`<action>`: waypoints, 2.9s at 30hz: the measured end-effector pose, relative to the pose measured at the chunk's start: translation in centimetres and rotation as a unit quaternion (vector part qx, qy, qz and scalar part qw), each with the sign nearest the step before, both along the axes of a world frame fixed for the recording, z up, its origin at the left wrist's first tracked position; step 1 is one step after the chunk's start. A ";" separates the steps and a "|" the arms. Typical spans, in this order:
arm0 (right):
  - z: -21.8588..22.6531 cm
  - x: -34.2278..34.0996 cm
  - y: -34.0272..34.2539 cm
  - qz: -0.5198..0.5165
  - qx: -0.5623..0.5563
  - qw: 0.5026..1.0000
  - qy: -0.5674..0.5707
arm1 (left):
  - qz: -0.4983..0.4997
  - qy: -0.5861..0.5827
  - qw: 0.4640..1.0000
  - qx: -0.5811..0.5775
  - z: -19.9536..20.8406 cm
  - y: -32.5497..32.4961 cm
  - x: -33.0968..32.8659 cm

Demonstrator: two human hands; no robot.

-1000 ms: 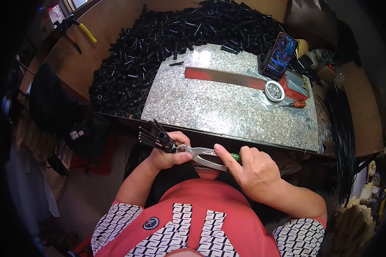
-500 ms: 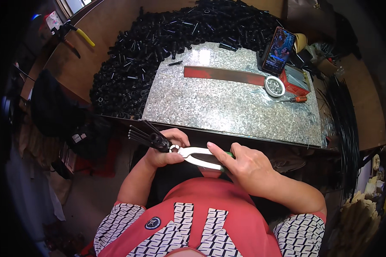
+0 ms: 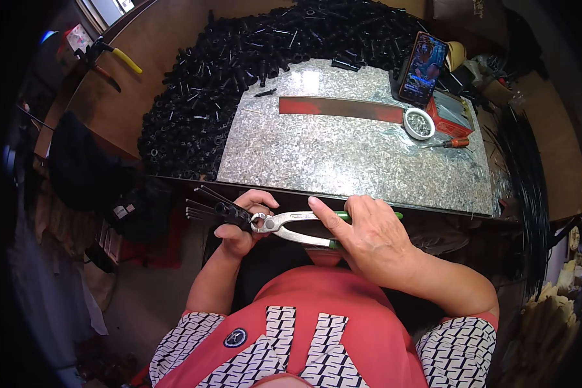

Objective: The recorder is measuring, bundling, and trimming black rods or cables at a manufacturing workstation.

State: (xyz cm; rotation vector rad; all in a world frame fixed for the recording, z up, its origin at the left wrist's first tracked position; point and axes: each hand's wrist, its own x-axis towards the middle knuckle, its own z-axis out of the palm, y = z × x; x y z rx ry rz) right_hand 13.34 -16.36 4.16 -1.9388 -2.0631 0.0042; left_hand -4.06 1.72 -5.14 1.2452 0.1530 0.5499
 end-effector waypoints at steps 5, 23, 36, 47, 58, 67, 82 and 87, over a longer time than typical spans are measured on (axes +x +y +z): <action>1.2 0.2 0.0 0.012 -0.047 0.998 0.038 | 0.015 0.022 0.998 0.059 -0.1 -0.4 0.0; 1.4 0.0 0.3 0.024 -0.085 0.995 0.044 | 0.109 -0.005 0.990 0.088 -0.4 -1.0 0.4; 0.6 0.7 -0.3 0.011 -0.018 1.000 -0.009 | 0.054 0.006 0.995 0.083 0.0 -0.5 -0.3; 1.4 -0.3 -1.1 0.034 -0.046 0.996 -0.062 | 0.024 0.041 0.992 0.115 0.5 -0.9 -0.7; 0.3 2.3 0.8 0.023 -0.152 0.965 0.211 | 0.003 -0.073 0.997 0.017 0.3 1.2 -0.6; -5.2 6.7 0.7 -0.192 -0.039 0.981 0.001 | 0.111 -0.204 0.961 -0.148 1.8 5.2 -1.6; -11.8 -2.4 -1.5 -0.053 -0.136 0.656 0.740 | 0.150 -0.231 0.897 -0.345 3.0 4.0 1.3; -7.9 -0.6 -1.6 0.018 0.113 0.628 0.769 | 0.118 -0.209 0.878 -0.413 2.6 -0.1 2.8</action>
